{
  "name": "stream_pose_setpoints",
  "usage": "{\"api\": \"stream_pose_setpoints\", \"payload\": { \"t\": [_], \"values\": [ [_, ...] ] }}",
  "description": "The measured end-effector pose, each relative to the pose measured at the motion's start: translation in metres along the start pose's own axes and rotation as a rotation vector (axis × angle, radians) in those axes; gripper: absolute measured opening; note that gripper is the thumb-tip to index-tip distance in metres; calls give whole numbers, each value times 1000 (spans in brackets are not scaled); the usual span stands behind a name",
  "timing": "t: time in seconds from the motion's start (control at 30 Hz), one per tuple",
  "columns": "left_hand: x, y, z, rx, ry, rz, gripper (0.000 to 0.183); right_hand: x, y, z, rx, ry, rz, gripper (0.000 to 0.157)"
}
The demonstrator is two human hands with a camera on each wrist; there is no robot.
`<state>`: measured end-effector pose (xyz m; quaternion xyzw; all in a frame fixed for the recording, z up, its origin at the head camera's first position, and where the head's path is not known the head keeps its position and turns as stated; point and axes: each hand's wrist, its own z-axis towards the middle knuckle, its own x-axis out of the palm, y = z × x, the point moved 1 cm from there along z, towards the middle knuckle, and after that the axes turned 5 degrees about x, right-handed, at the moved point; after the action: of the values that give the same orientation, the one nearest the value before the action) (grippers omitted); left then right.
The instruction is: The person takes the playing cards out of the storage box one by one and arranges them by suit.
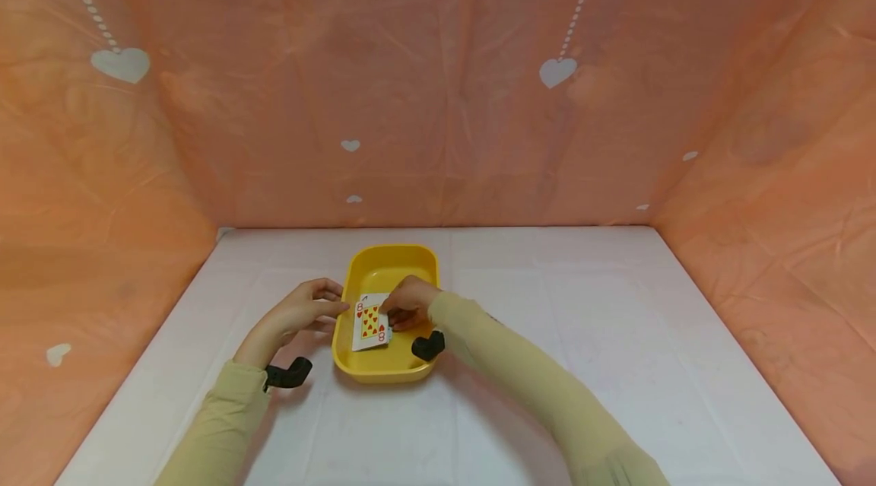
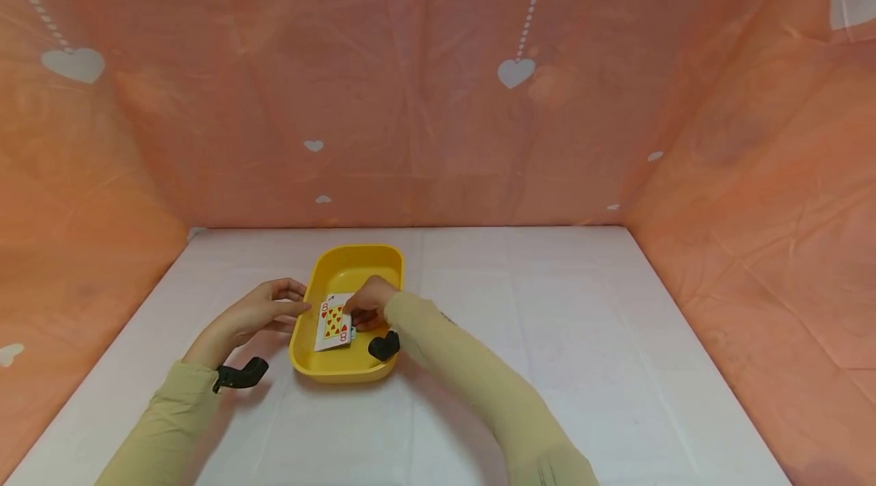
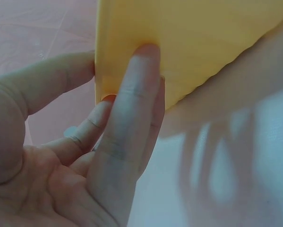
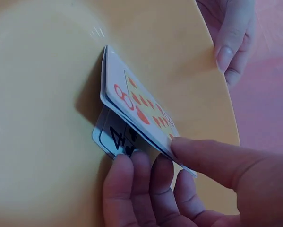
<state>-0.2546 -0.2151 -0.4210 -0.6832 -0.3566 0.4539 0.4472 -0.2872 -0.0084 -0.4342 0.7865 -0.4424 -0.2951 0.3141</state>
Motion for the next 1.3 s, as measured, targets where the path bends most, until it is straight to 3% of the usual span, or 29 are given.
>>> {"api": "stream_pose_setpoints", "payload": {
  "t": [0.3, 0.67, 0.87, 1.1, 1.3],
  "values": [
    [0, 0, -1, 7, 7, 0, 41, -2, 3, -3, -2, -20, 17, 11],
    [0, 2, -1, 6, 12, -10, 39, -10, 10, -11, -97, -85, -32, 11],
    [1, 3, -2, 5, 9, 3, 41, -20, 15, -19, -162, -48, -54, 10],
    [1, 3, -2, 8, 10, 7, 41, -29, 19, -22, -214, -2, 4, 7],
    [1, 1, -2, -2, -3, 27, 36, -40, 22, -27, -220, 3, 12, 23]
  ]
}}
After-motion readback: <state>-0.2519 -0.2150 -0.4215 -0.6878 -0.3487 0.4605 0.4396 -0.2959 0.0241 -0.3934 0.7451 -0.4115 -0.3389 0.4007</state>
